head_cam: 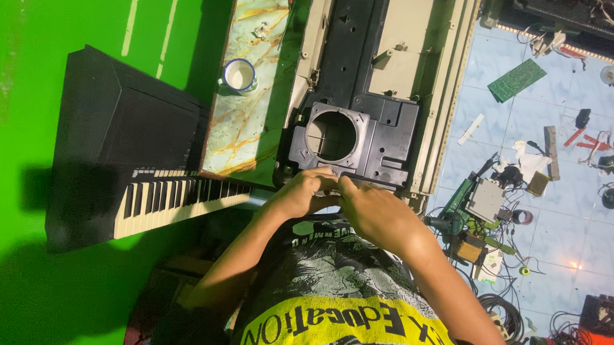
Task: The person unscrews and removes a black internal plastic frame from the chassis of an electronic keyboard using a screwdriver, then manipulates the internal wiring.
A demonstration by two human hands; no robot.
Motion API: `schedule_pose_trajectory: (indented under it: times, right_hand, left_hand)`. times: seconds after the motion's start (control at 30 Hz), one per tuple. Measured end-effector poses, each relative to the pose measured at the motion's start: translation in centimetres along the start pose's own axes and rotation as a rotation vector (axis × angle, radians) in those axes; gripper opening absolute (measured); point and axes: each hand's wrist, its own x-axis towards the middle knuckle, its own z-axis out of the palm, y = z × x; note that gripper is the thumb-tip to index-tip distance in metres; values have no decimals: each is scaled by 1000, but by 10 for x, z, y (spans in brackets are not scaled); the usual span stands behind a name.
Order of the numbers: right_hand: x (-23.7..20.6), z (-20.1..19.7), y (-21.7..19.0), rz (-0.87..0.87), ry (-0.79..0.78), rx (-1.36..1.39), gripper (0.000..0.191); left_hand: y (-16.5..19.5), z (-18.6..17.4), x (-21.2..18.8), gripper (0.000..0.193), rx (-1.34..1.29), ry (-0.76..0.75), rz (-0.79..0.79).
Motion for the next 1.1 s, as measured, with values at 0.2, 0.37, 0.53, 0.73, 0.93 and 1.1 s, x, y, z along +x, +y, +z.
schedule_pose_trajectory:
  times: [0.2, 0.37, 0.53, 0.73, 0.93, 1.1]
  right_hand:
    - [-3, -5, -1, -57, 14, -50, 27]
    - [-5, -15, -10, -39, 46, -139, 29]
    - [-5, -23, -17, 31, 31, -179, 43]
    - [0, -22, -8, -70, 58, -129, 41]
    - [2, -18, -3, -88, 30, -107, 36]
    - [3, -18, -2, -102, 62, -96, 37]
  left_hand:
    - [-5, 7, -2, 22, -241, -113, -215]
    - [-6, 9, -6, 17, -342, -72, -296]
    - [0, 5, -5, 30, -711, 6, -443]
    - [3, -3, 5, 8, -29, -7, -81]
    - [5, -4, 5, 17, -30, -8, -97]
    - [5, -5, 7, 21, 14, 7, -54]
